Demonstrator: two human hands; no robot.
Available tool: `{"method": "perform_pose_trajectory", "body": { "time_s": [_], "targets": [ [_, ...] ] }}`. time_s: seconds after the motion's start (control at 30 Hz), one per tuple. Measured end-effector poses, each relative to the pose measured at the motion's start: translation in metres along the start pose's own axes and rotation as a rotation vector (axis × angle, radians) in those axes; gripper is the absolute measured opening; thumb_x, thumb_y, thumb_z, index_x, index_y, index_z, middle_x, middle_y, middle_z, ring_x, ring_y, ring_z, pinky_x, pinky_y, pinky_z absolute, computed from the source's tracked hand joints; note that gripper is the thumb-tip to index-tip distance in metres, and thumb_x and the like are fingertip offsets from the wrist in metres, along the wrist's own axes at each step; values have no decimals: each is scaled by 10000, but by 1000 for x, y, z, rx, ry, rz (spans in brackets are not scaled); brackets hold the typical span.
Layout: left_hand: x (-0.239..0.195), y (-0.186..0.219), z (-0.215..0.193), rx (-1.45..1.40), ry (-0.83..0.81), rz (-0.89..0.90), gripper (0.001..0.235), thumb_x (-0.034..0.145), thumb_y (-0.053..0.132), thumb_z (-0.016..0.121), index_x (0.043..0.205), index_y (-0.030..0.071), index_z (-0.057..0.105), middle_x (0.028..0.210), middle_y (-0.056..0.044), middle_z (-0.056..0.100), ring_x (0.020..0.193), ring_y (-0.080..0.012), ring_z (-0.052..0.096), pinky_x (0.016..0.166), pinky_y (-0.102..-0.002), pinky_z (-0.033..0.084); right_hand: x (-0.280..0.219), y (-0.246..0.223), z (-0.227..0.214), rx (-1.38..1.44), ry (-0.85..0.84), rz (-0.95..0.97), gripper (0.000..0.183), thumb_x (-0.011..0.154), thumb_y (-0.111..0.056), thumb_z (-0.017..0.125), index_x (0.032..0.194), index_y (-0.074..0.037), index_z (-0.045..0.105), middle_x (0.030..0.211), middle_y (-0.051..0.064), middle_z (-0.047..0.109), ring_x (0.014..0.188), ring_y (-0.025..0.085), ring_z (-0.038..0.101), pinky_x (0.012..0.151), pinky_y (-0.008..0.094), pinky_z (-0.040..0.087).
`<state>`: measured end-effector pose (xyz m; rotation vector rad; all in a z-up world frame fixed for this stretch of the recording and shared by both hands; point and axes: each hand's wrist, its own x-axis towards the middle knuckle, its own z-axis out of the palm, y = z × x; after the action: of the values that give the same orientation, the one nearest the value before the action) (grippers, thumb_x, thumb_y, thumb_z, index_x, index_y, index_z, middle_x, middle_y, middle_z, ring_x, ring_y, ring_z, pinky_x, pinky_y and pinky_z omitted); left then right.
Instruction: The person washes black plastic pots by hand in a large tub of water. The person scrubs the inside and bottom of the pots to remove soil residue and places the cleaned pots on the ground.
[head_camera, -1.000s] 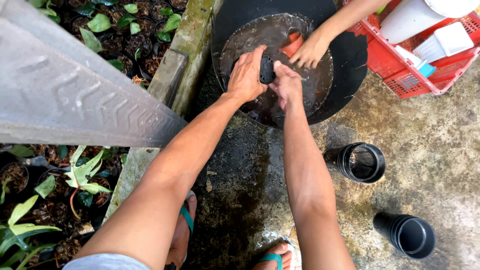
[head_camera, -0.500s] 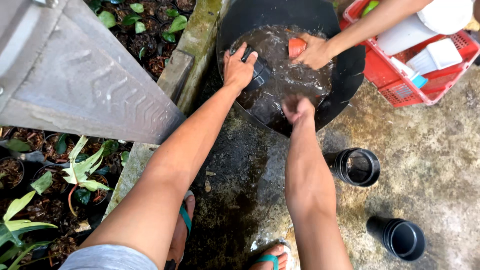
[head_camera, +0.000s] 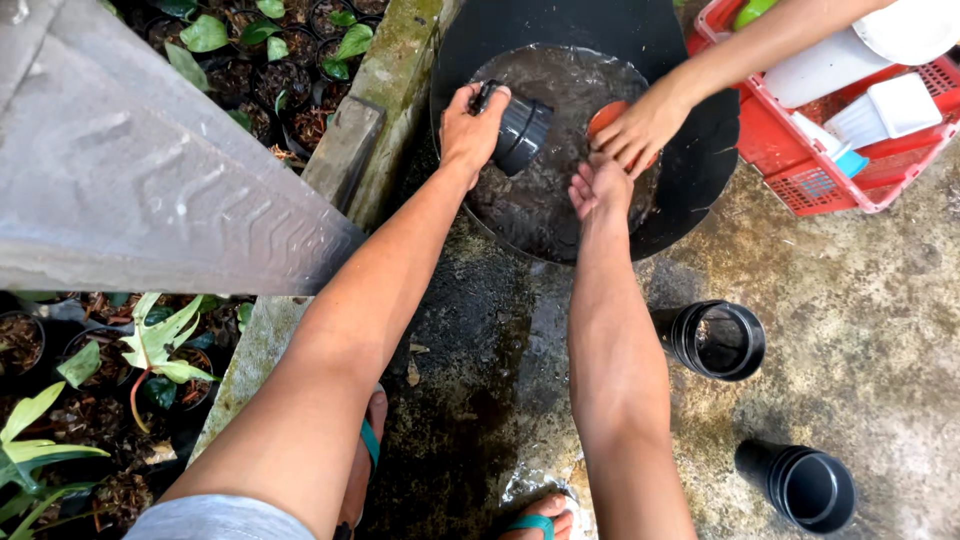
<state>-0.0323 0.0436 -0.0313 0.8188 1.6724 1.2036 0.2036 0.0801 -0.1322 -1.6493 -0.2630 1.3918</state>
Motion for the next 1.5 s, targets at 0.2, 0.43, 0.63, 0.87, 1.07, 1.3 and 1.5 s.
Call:
{"method": "perform_pose_trajectory", "body": {
  "time_s": [0.2, 0.43, 0.63, 0.87, 1.07, 1.3, 1.5],
  "targets": [
    [1, -12, 2, -69, -22, 12, 867, 773, 432, 706, 1548, 191, 401, 1474, -203, 510, 1302, -292, 557, 1080, -386, 460, 36, 34, -25, -19, 181, 15, 273, 955, -178, 567, 1160, -41, 684, 1014, 96, 736, 736, 218, 623, 610, 455, 457],
    [-8, -3, 1, 91, -27, -79, 831, 776, 438, 689, 1537, 301, 385, 1430, -261, 400, 1303, -365, 503, 1106, -423, 429, -61, -4, 0, 277, -544, -49, 259, 1004, -256, 681, 1044, -9, 613, 899, 102, 689, 803, 258, 706, 784, 389, 575],
    [-29, 16, -3, 15, -116, -33, 695, 791, 491, 610, 1440, 287, 466, 1327, -237, 515, 1191, -359, 591, 977, -475, 528, -122, -11, 46, -249, -467, -884, 537, 895, -98, 725, 1343, 65, 479, 1166, 59, 681, 1020, 125, 684, 868, 275, 548],
    [-42, 8, 13, 185, -159, 267, 605, 864, 500, 610, 1427, 293, 528, 1196, -194, 482, 1112, -333, 571, 1003, -458, 505, -129, -23, 45, -493, 25, -708, 414, 1017, -321, 671, 982, 91, 700, 867, 160, 719, 803, 180, 633, 760, 310, 521],
    [-43, 5, 18, 267, -182, 393, 544, 884, 492, 600, 1385, 286, 546, 1142, -174, 471, 1094, -316, 559, 953, -466, 530, -123, -32, 22, -160, -371, -769, 286, 967, -232, 694, 1074, 31, 732, 1009, 47, 727, 916, 96, 640, 852, 252, 535],
    [-42, 14, 23, 154, -119, 433, 523, 909, 467, 617, 1390, 272, 550, 1108, -153, 480, 1066, -308, 557, 941, -467, 539, -154, -30, 22, -176, -340, -965, 284, 944, -163, 644, 1144, 33, 694, 934, 32, 737, 820, 84, 672, 781, 248, 565],
    [-66, 20, 18, 197, -70, 744, 547, 925, 425, 713, 1418, 278, 529, 1165, -159, 438, 1059, -316, 579, 909, -445, 562, -145, -51, 10, -58, -418, -773, 292, 1070, -168, 662, 977, 106, 704, 855, 77, 694, 686, 92, 594, 639, 262, 511]
  ]
}}
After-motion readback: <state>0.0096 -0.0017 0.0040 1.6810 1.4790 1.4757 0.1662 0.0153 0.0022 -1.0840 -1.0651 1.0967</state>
